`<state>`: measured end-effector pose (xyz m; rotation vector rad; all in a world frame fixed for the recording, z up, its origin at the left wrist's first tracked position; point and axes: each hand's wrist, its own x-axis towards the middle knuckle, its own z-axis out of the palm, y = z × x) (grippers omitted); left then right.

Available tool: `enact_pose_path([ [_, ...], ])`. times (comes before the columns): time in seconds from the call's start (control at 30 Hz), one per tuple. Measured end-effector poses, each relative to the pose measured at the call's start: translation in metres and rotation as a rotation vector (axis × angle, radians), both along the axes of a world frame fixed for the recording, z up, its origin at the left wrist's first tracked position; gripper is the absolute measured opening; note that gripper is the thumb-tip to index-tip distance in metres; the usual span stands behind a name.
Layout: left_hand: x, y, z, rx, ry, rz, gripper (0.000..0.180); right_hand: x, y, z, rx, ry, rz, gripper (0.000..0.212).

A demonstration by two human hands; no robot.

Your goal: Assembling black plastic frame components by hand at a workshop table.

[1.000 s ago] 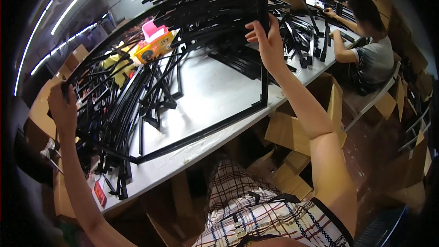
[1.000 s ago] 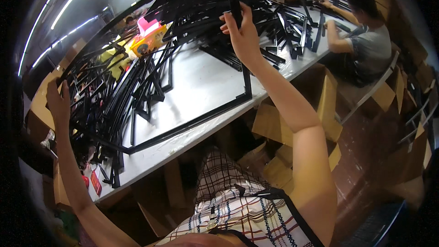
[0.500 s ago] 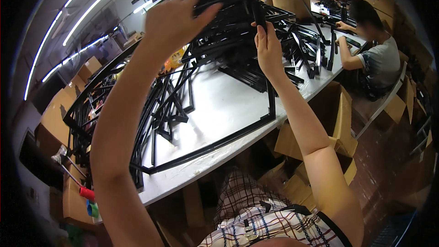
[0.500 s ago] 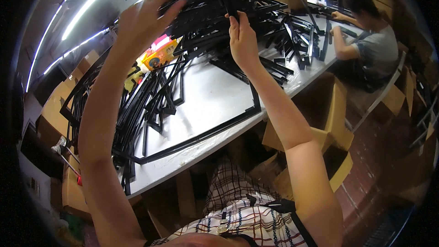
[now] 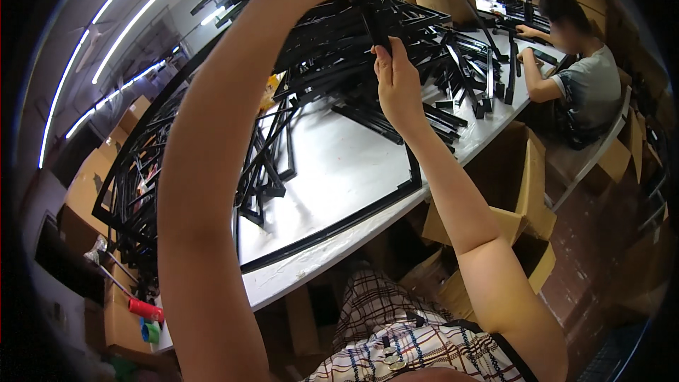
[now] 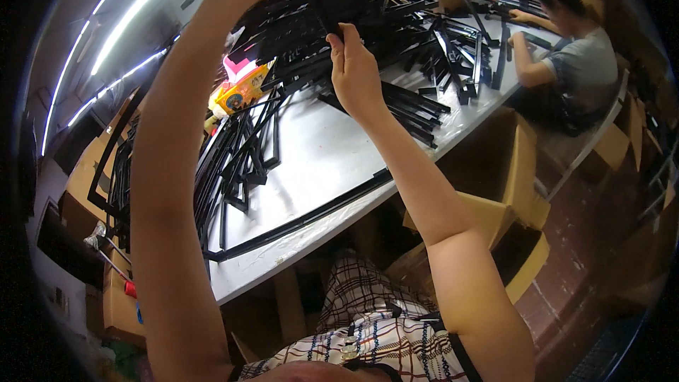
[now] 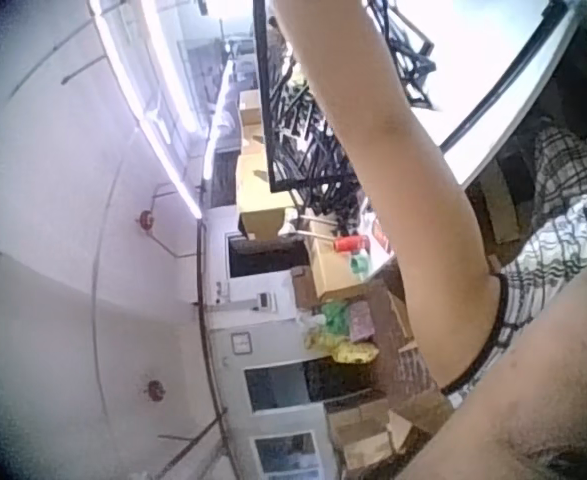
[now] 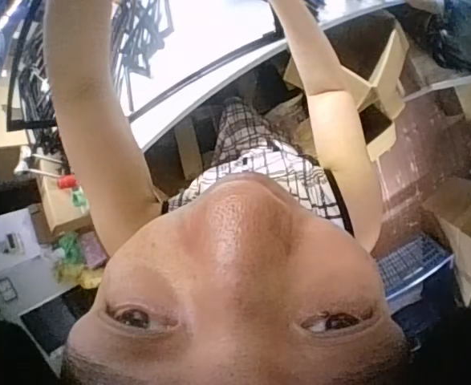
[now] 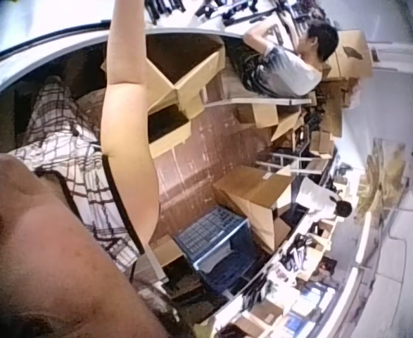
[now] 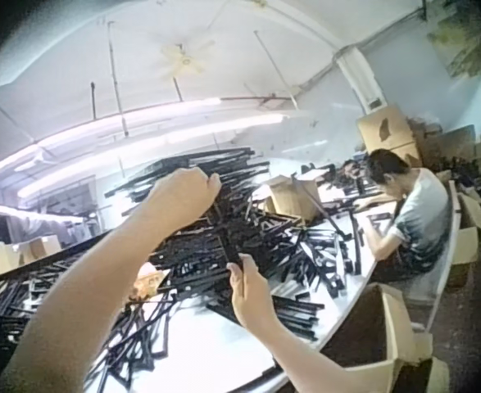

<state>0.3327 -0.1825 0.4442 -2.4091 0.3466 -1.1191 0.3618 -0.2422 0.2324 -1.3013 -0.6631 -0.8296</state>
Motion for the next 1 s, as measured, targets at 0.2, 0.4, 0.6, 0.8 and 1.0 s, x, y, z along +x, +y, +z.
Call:
enact_pose_path([
  [0.2, 0.003, 0.010, 0.008, 0.310, 0.030, -0.097, 0.040, -0.003, -0.003, 0.001, -0.041, 0.020, -0.009, 0.020],
  [0.4, -0.005, -0.002, -0.003, 0.316, 0.100, -0.058, 0.038, -0.009, -0.005, 0.001, -0.021, -0.005, 0.003, 0.019],
  [0.6, -0.012, -0.004, 0.004, 0.210, 0.117, 0.002, 0.037, -0.011, -0.005, 0.000, -0.020, 0.003, 0.004, 0.018],
  [0.8, -0.015, -0.005, 0.007, 0.412, 0.088, -0.005, 0.036, -0.011, -0.007, 0.001, -0.036, 0.033, 0.018, 0.017],
  [1.0, -0.024, -0.010, 0.002, 0.375, 0.159, 0.027, 0.031, -0.008, -0.003, -0.002, -0.016, -0.028, 0.012, 0.018],
])
